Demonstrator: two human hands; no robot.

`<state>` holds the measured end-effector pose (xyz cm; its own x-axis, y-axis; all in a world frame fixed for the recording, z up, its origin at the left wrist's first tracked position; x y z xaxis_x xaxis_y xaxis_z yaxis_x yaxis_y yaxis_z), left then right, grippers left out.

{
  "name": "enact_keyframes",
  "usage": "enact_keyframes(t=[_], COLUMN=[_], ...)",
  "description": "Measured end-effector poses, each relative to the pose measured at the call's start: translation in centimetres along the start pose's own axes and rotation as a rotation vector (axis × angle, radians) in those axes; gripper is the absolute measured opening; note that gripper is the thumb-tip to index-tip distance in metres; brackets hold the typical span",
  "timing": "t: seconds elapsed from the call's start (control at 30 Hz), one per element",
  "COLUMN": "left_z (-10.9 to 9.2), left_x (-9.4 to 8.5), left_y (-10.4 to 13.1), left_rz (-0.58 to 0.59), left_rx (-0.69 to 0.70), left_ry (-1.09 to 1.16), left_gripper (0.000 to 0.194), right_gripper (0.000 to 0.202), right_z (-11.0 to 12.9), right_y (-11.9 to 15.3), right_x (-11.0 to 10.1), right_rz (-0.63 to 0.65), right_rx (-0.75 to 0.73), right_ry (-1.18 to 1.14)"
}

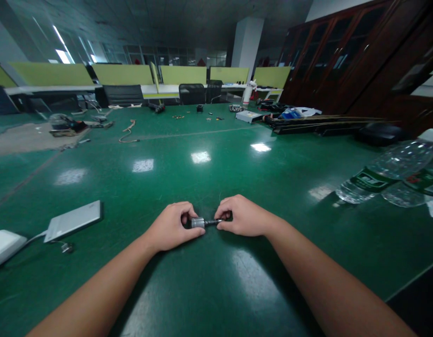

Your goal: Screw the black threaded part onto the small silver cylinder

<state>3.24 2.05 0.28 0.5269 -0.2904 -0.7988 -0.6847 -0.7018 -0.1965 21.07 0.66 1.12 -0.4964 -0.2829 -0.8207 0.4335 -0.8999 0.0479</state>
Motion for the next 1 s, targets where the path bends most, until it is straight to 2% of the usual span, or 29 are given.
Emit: enact_keyframes(t=[0.2, 0.43, 0.53, 0.73, 0.87, 0.93, 1.0], left_z=[0.0, -0.3, -0.3, -0.2, -0.2, -0.1, 0.0], left_x=[0.1, 0.1, 0.1, 0.1, 0.1, 0.2, 0.2], left_y=[0.0, 0.3, 0.3, 0.4, 0.4, 0.4, 0.4], left_rz=[-0.015, -0.002, 0.001, 0.006, -0.004, -0.005, 0.001], left_rx=[0.012, -0.002, -0.006, 0.002, 0.015, 0.019, 0.017], left_ry=[-0.007, -0.008, -0.008, -0.002, -0.005, -0.010, -0.007], left_gripper=[0.027, 0.028, 0.028, 0.029, 0.026, 0.025, 0.026], right_gripper=[0.014, 0.015, 0.016, 0.018, 0.025, 0.034, 0.034], right_z=[-0.7, -2.5, -2.6, -1.8, -1.2, -0.7, -0.3], right_y=[0.4, 1.2, 1.3, 1.1, 0.6, 0.3, -0.1], right_x=[-0.2, -1.7, -1.9, -1.2, 0.0, 0.7, 1.2], right_rz=[0.008, 0.023, 0.024, 0.048, 0.073, 0.059, 0.007], right_rx=[0.036, 0.165, 0.174, 0.123, 0.116, 0.084, 0.073], right_ry=[-0.018, 0.012, 0.002, -0.013, -0.182, -0.269, -0.288])
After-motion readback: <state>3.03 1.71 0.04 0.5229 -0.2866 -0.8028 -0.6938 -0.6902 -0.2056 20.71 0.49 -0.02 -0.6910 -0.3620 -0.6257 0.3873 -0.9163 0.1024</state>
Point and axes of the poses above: each hand's wrist, its own y-axis away from the middle knuckle, its own x-axis out of the palm, z = x × y, the point moved 5 cm from there along -y, towards the middle knuckle, and after that the axes turned 10 degrees about x, right-handed, at the moved point
